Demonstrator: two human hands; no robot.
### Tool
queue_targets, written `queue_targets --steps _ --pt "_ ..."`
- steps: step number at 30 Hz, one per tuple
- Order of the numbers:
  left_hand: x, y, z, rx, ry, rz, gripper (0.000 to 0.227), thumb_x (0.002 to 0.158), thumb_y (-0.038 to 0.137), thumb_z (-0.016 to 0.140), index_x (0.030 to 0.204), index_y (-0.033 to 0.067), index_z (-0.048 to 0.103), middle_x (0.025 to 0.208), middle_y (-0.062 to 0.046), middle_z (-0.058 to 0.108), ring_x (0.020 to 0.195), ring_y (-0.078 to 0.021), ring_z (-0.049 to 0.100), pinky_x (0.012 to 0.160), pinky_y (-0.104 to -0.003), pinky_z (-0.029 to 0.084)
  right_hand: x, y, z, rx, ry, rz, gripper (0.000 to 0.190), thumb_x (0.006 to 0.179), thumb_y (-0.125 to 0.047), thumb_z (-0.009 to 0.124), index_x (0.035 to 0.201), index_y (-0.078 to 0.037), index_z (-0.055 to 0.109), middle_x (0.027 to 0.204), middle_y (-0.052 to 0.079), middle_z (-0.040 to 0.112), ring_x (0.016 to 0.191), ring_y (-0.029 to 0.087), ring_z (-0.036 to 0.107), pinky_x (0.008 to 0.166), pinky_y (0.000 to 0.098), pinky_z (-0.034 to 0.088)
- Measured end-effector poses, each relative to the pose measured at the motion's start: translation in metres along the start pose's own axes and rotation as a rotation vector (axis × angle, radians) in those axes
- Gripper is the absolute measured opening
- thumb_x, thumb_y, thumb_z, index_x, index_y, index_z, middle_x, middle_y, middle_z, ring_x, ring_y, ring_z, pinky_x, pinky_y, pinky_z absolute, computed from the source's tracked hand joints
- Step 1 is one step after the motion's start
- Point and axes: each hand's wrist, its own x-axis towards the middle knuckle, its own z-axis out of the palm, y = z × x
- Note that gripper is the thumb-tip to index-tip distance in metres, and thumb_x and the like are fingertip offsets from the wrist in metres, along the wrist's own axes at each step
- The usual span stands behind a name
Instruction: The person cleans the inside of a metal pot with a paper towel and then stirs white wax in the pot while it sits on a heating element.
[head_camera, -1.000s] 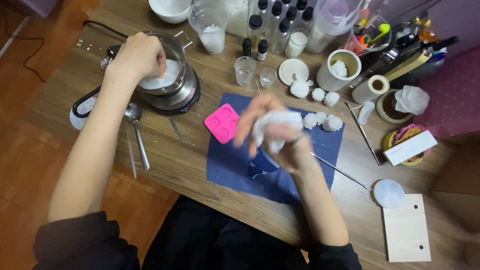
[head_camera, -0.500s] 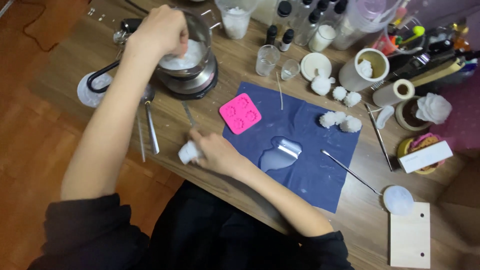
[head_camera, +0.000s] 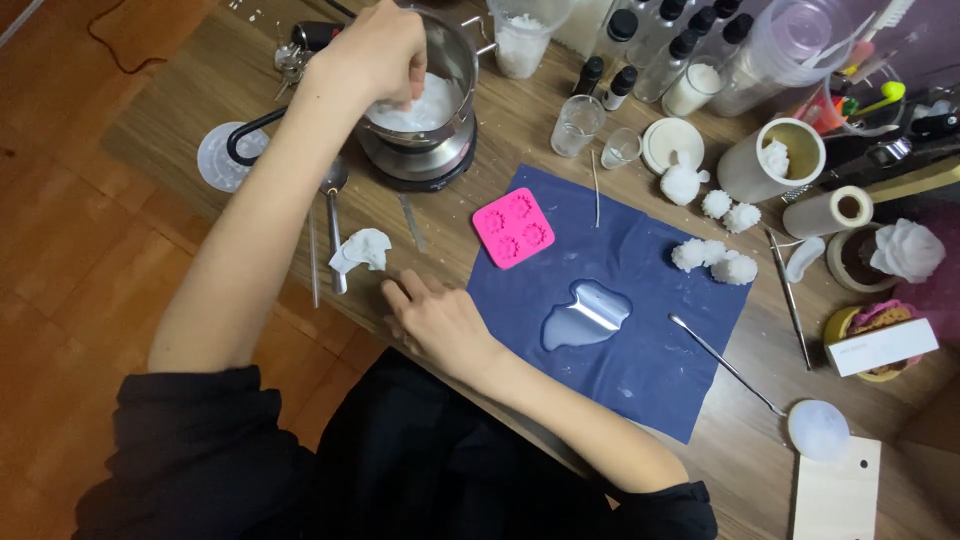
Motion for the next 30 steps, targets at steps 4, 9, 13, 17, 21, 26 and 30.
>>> queue_targets --steps 4,9,13,17,21,26,30 --pt "0.021 -0.008 0.016 0.225 0.096 -0.025 0.025 0.054 -0.019 0.071 0.066 0.003 0.071 0.07 -0.018 0.066 0.083 -0.04 0.064 0.064 -0.046 0.054 -0.002 -0.006 -0.003 0.116 -0.126 -0.077 0.011 0.083 -0.014 0.057 0.087 -0.007 0.05 0.081 0.008 0.053 0.044 0.027 0.056 0.035 0.039 0.045" --pt "0.037 -0.02 0.027 0.36 0.129 -0.015 0.037 0.043 0.002 0.089 0.076 0.0015 0.071 0.088 -0.022 0.064 0.09 -0.041 0.06 0.066 -0.049 0.053 -0.014 -0.01 -0.007 0.212 -0.315 -0.204 0.017 0.088 -0.023 0.057 0.09 -0.007 0.052 0.078 0.009 0.058 0.056 0.029 0.061 0.041 0.0408 0.045" --pt "0.03 -0.01 0.019 0.367 0.081 -0.029 0.037 0.047 0.002 0.09 0.078 -0.001 0.07 0.09 -0.024 0.066 0.092 -0.0425 0.062 0.068 -0.051 0.054 -0.02 -0.009 -0.017 0.221 -0.267 -0.225 0.012 0.089 -0.019 0.058 0.088 -0.008 0.053 0.073 0.006 0.055 0.058 0.026 0.06 0.043 0.0372 0.044" --pt "0.033 -0.005 0.014 0.365 0.036 -0.078 0.04 0.045 0.002 0.091 0.077 -0.0034 0.069 0.089 -0.024 0.064 0.09 -0.0424 0.062 0.07 -0.051 0.053 -0.021 -0.005 -0.031 0.209 -0.218 -0.233 0.012 0.089 -0.019 0.057 0.088 -0.008 0.052 0.071 0.006 0.054 0.058 0.026 0.059 0.047 0.0378 0.045" --pt "0.03 -0.006 0.012 0.333 0.02 -0.057 0.03 0.048 -0.003 0.088 0.071 -0.0004 0.07 0.082 -0.022 0.065 0.084 -0.0413 0.062 0.067 -0.048 0.053 -0.023 -0.003 -0.035 0.184 -0.235 -0.204 0.014 0.088 -0.021 0.058 0.086 -0.008 0.052 0.071 0.006 0.054 0.052 0.027 0.055 0.041 0.0386 0.043" --pt "0.023 -0.003 0.009 0.298 0.016 -0.046 0.021 0.054 -0.012 0.079 0.07 -0.0011 0.069 0.081 -0.022 0.063 0.082 -0.0425 0.061 0.066 -0.047 0.052 -0.026 -0.003 -0.034 0.193 -0.254 -0.2 0.012 0.089 -0.018 0.057 0.086 -0.008 0.052 0.069 0.006 0.053 0.051 0.026 0.056 0.041 0.038 0.045" --pt "0.022 -0.005 0.007 0.267 0.013 -0.056 0.019 0.056 -0.01 0.078 0.069 0.0033 0.072 0.083 -0.02 0.065 0.081 -0.0415 0.062 0.068 -0.045 0.052 -0.027 -0.003 -0.035 0.186 -0.255 -0.204 0.012 0.089 -0.018 0.057 0.087 -0.008 0.052 0.069 0.006 0.054 0.052 0.025 0.056 0.041 0.0374 0.045"
